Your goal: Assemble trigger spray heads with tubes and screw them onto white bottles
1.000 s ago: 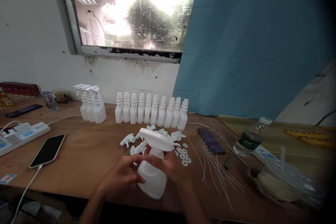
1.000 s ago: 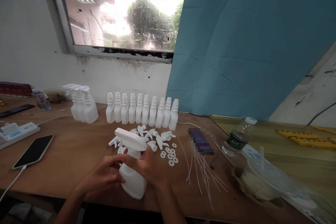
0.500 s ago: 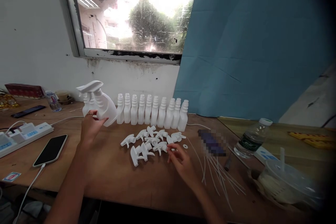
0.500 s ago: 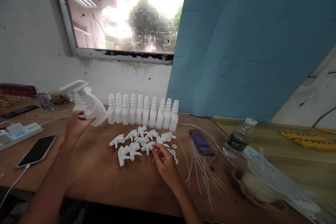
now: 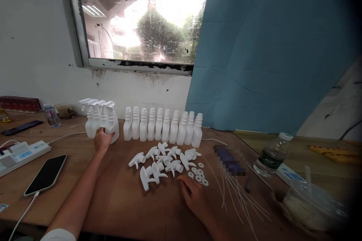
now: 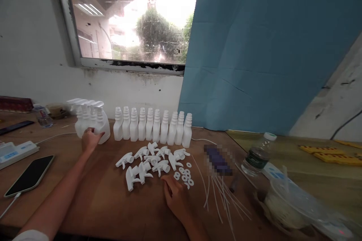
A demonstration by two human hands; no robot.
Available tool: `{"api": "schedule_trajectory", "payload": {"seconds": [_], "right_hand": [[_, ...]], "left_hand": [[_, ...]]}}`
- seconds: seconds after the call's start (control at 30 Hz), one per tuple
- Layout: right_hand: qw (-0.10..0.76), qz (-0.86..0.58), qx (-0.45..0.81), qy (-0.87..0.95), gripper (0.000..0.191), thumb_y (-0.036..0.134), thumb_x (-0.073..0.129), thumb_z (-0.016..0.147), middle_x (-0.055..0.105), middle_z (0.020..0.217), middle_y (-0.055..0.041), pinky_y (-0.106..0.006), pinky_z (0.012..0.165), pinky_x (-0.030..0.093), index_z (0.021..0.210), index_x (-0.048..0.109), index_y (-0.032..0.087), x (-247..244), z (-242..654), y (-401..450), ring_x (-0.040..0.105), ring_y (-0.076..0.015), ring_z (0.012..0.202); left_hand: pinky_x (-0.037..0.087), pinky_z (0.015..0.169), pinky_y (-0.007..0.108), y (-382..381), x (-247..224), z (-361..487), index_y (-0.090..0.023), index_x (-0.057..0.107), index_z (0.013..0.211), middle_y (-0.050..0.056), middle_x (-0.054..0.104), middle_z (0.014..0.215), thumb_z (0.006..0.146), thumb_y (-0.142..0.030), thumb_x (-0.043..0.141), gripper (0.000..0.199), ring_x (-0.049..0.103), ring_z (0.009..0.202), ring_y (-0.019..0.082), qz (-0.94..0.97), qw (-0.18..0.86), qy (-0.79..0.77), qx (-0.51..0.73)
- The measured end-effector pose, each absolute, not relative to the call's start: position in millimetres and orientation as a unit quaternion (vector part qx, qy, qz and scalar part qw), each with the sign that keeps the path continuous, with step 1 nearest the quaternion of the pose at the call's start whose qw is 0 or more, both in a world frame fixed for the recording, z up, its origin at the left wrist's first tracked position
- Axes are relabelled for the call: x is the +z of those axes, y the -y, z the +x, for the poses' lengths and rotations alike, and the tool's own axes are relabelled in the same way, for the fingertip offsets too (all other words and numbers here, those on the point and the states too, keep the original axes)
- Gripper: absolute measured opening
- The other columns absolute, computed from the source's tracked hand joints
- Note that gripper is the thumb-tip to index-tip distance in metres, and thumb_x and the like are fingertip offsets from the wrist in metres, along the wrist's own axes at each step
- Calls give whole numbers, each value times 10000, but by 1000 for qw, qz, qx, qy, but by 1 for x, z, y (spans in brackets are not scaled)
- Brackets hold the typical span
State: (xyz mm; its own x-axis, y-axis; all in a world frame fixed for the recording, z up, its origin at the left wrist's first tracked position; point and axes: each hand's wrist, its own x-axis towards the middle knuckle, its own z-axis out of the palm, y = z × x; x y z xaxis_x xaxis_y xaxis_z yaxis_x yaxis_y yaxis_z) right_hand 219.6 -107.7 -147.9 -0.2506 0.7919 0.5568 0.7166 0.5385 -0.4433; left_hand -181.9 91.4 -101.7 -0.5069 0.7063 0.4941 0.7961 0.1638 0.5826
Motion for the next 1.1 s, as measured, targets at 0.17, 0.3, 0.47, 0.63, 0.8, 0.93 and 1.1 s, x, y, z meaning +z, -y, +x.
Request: {"api": "schedule_trajectory", "payload": {"seconds": [0.17,0.3,0.47,0.63,0.8,0.93,1.1], "right_hand": [[387,-475,50,789,237,141,404,935,708,905,-55,-302,696,514,1029,609,213,-149,217,107,685,-200,765],[382,-480,57,788,246,148,407,936,710,904,-62,-310,690,524,1033,624,210,-151,216,107,687,-205,759],[377,-478,48,792,263,139,393,933,715,919,-63,-320,705,539,1037,623,211,-152,217,108,696,-210,771],[388,-473,32,791,264,140,409,918,724,897,-59,-304,671,550,1031,634,222,-155,220,107,707,-210,749],[421,-499,-38,756,249,150,426,903,723,910,-90,-344,719,565,994,651,205,-154,243,101,704,-235,803],[410,-537,-114,728,241,169,435,865,690,912,-110,-434,751,547,944,661,198,-162,265,96,659,-278,850],[379,-561,-101,729,251,191,451,856,656,975,-105,-449,779,532,968,674,213,-178,273,93,615,-280,903]], "left_hand": [[477,786,378,-93,-112,-180,-126,524,1151,174,576,1164,795,-423,674,488,616,998,328,-484,58,765,-421],[476,763,376,-94,-116,-177,-143,483,1198,166,576,1181,816,-434,652,509,621,993,333,-480,55,764,-427],[481,755,374,-91,-117,-174,-126,435,1199,166,582,1137,806,-444,655,551,616,995,338,-473,48,758,-446],[485,789,390,-78,-109,-165,-106,411,1191,192,534,1158,849,-474,571,528,581,1040,339,-489,49,733,-471],[515,754,287,-43,-109,-133,-181,545,1070,57,617,937,879,-466,526,343,623,826,202,-642,-28,629,-437],[468,960,327,-9,-113,-110,-217,616,1142,91,582,1202,894,-407,532,324,566,1107,226,-825,-147,432,-334],[337,1108,409,3,-110,-106,-272,622,1217,78,485,1379,958,-316,434,323,410,1314,248,-890,-240,322,-214]]}}
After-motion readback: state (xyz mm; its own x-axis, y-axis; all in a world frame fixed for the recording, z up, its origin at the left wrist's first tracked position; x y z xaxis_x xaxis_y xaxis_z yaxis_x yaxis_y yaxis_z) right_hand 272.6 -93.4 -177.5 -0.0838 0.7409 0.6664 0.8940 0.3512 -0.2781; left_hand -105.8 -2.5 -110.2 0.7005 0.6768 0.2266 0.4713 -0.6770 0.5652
